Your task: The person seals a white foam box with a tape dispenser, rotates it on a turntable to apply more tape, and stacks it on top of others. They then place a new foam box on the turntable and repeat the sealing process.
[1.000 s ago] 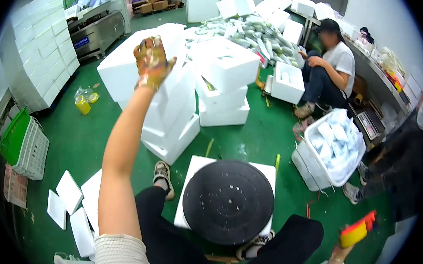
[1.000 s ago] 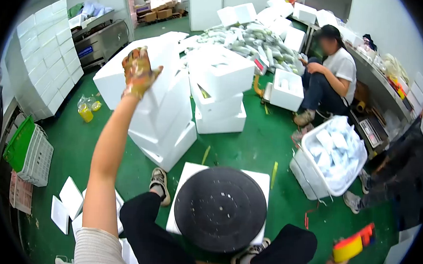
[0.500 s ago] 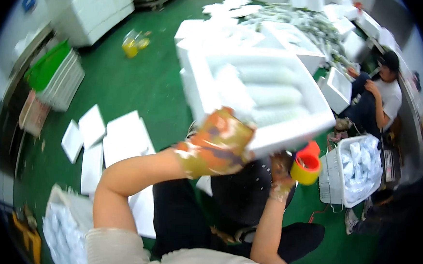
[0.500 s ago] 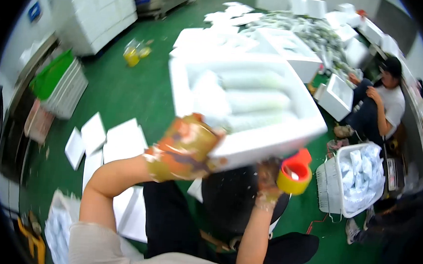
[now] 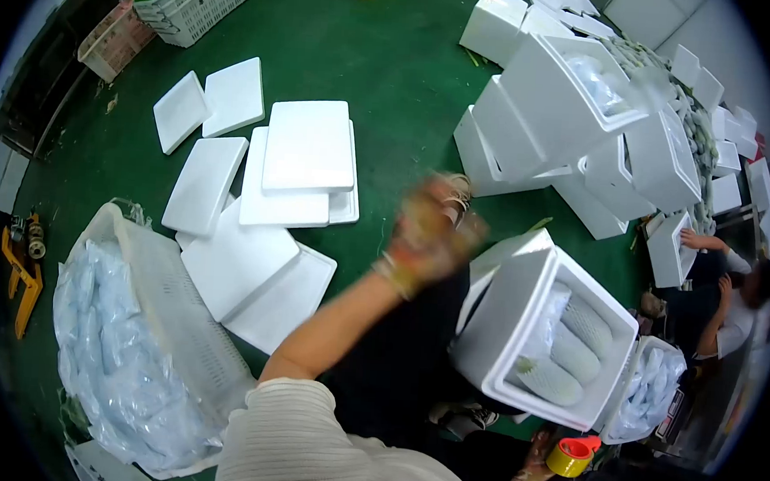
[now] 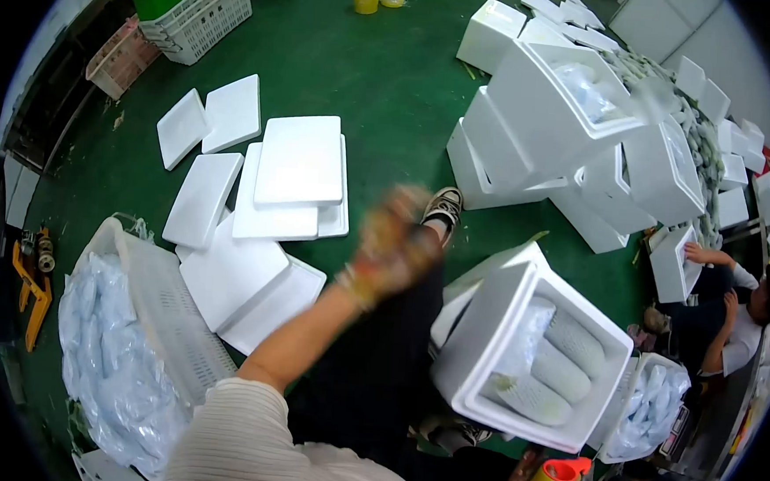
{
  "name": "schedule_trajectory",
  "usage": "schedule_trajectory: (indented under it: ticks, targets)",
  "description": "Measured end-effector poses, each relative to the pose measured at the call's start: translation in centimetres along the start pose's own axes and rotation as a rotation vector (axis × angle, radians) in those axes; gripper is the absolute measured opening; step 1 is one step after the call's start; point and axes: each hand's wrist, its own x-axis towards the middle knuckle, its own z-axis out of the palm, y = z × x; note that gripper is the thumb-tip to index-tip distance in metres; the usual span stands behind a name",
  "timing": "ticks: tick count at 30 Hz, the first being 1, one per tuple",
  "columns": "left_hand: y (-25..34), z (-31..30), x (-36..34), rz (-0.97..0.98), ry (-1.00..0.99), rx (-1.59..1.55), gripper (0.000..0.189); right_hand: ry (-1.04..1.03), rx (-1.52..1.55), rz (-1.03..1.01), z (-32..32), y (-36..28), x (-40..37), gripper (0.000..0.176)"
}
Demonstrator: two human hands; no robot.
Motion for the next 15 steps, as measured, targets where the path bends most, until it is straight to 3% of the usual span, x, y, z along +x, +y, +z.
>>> schedule_trajectory:
  ticks: [1, 2, 3, 4, 5, 6, 7, 8, 9, 10, 11, 13, 14, 15]
  targets:
    - [-8.8, 0.6, 1.4, 0.064, 0.368, 0.175, 0.045, 0.290, 0.371, 0.194, 4.6, -3.2, -2.0, 0.057]
    - [-19.6, 1.5, 0.9, -0.182, 0.434, 0.419, 0.056, 0.206, 0.558, 0.292, 0.0, -2.2, 0.7, 0.054]
    - [-29.5, 1.2, -0.2, -0.533, 0.404, 0.902, 0.074, 0.239, 0.505, 0.218, -1.7, -2.3, 1.6, 0.053]
    - [-37.5, 0.2, -3.3, -0.656, 0.248, 1.442, 0.093, 0.203, 0.555, 0.236, -2.5, -3.0, 1.6, 0.050]
    - [-43.2, -2.7, -6.2, -0.965, 0.075, 1.292, 0.106, 0.171, 0.609, 0.247, -2.4, -3.4, 1.6, 0.047]
    - [-42.2, -6.0, -6.1, -1.350, 0.100, 1.162, 0.112, 0.177, 0.556, 0.229, -0.3, -4.1, 1.8, 0.047]
    - [-41.7, -8.0, -6.5, -1.526, 0.342, 0.920, 0.117, 0.167, 0.506, 0.214, -0.4, -4.3, 3.0, 0.047]
    - [-42.6, -8.9, -6.8, -1.619, 0.284, 0.958, 0.116, 0.169, 0.441, 0.195, -0.5, -4.8, 3.7, 0.048]
    - [-42.8, -9.8, -7.2, -1.591, 0.259, 0.908, 0.118, 0.164, 0.375, 0.170, -1.2, -5.2, 4.7, 0.048]
    - [-48.8, -10.5, -9.9, -1.466, 0.299, 0.868, 0.120, 0.154, 0.304, 0.148, -2.1, -5.5, 5.2, 0.049]
    - [-51.4, -11.2, -10.4, -1.548, 0.125, 0.698, 0.109, 0.149, 0.241, 0.134, -2.3, -6.0, 5.0, 0.050]
    - [-56.5, -12.3, -11.2, -1.307, 0.203, 0.003, 0.084, 0.172, 0.164, 0.100, -2.5, -6.5, 4.2, 0.052]
    - [-53.9, -12.2, -9.7, -1.229, 0.218, -0.361, 0.073, 0.204, 0.152, 0.086, -2.0, -6.9, 3.0, 0.053]
    - [-50.9, -11.5, -8.1, -1.460, 0.247, -0.369, 0.061, 0.237, 0.159, 0.075, -1.3, -7.1, 1.5, 0.054]
